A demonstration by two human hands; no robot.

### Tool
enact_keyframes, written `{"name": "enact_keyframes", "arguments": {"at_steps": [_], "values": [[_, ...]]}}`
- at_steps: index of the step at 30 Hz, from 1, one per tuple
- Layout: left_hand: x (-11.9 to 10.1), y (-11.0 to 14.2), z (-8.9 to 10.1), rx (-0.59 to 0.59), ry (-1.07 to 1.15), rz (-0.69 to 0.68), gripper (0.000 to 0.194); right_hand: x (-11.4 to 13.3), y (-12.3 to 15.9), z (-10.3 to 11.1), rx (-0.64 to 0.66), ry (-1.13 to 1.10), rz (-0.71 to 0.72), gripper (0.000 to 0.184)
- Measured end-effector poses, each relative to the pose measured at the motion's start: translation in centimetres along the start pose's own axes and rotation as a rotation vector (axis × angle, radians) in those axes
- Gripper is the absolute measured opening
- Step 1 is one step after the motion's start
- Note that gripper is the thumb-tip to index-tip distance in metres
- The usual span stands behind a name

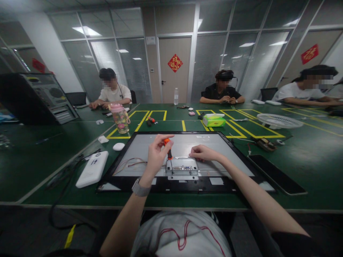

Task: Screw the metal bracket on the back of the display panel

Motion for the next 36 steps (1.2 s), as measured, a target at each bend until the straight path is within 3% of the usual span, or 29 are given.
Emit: {"name": "enact_keyframes", "arguments": {"at_steps": [3, 9, 19, 23, 27, 36], "values": [[0.1, 0.0, 0.0, -0.004, -0.029, -0.012, 0.019, 0.1, 0.1, 0.0, 0.003, -0.006, -0.002, 0.047], [0.8, 0.1, 0.1, 0.044, 0.188, 0.066, 0.033, 0.5, 0.3, 0.0, 0.004, -0.027, -0.005, 0.047], [-0.1, 0.1, 0.0, 0.018, -0.022, -0.017, 0.019, 0.1, 0.0, 0.0, 0.0, -0.012, -0.005, 0.043], [0.4, 0.1, 0.1, 0.007, 0.102, 0.022, 0.032, -0.1, -0.1, 0.0, -0.006, -0.02, -0.017, 0.042], [0.7, 0.1, -0.1, 0.056, 0.193, 0.076, 0.033, -0.2, -0.2, 0.0, 0.002, -0.018, -0.024, 0.042], [0.0, 0.0, 0.1, -0.03, -0.061, 0.004, 0.024, -0.2, -0.2, 0.1, 0.0, -0.005, -0.013, 0.036]]}}
Point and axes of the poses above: each hand's wrist, its own y-axis away from the middle knuckle, its own z-axis out of the back of the hand, x = y × z, the point moved 1 cm from there along -y, towards the middle knuckle, and after that the axes turned 10 degrees about x, right-handed, at the moved point
